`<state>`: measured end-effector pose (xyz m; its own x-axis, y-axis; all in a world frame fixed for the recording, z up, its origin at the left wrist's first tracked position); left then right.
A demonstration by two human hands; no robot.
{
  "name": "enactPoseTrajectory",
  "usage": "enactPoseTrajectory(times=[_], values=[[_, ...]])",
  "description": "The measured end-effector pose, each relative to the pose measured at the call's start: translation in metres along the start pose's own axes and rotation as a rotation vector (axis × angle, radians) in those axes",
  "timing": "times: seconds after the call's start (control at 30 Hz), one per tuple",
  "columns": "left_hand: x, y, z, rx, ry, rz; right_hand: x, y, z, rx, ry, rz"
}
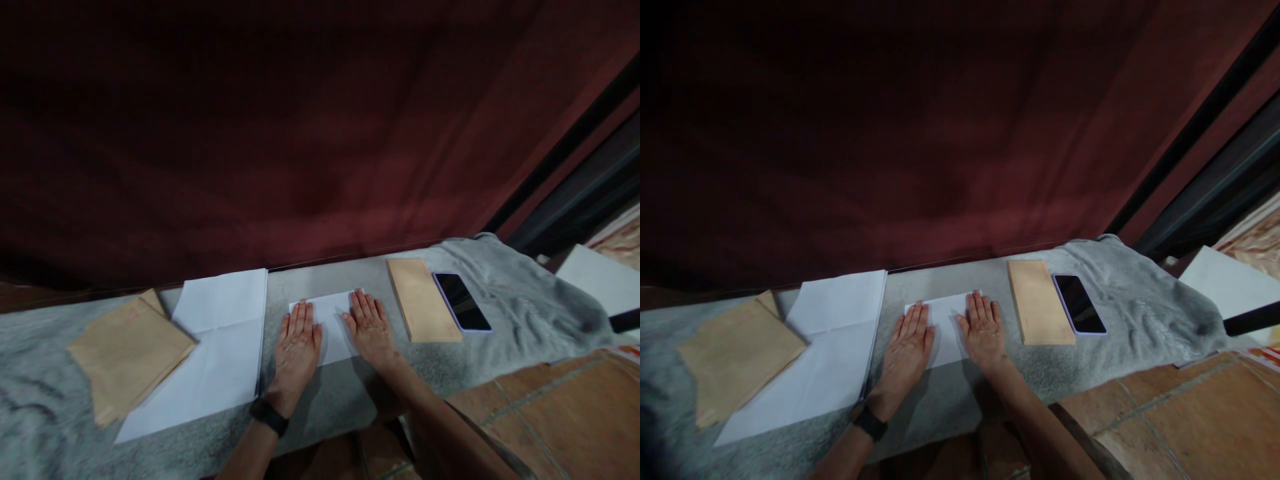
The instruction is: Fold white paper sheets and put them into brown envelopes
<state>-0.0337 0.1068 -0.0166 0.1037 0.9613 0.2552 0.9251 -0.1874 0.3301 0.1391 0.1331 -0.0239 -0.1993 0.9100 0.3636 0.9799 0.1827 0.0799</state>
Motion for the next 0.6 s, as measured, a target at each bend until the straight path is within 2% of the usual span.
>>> enactPoseTrajectory(times=[0.43,0.53,0.6], values=[[-0.002,-0.012,-0.001,0.013,0.035,-0.053,-0.011,0.028,0.003,-0.045,0.035,0.084],[-0.002,-0.012,-0.002,0.012,0.055,-0.061,-0.010,0.024,-0.004,0.005,0.050,0.065],[-0.003,-0.007,-0.002,-0.003,0.070,-0.046,-0.009,0.013,-0.011,0.073,0.043,0.000]])
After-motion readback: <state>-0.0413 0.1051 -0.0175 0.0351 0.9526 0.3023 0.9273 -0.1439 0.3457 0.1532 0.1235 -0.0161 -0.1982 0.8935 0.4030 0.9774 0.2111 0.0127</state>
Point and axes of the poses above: each hand's wrist, its own x-axis towards the middle knuckle, its own z-axis out of the palm, y = z × x, the point moved 6 cm from there along x, towards the middle knuckle, and after that the axes turned 12 degrees about -x, right-handed, at the moved point
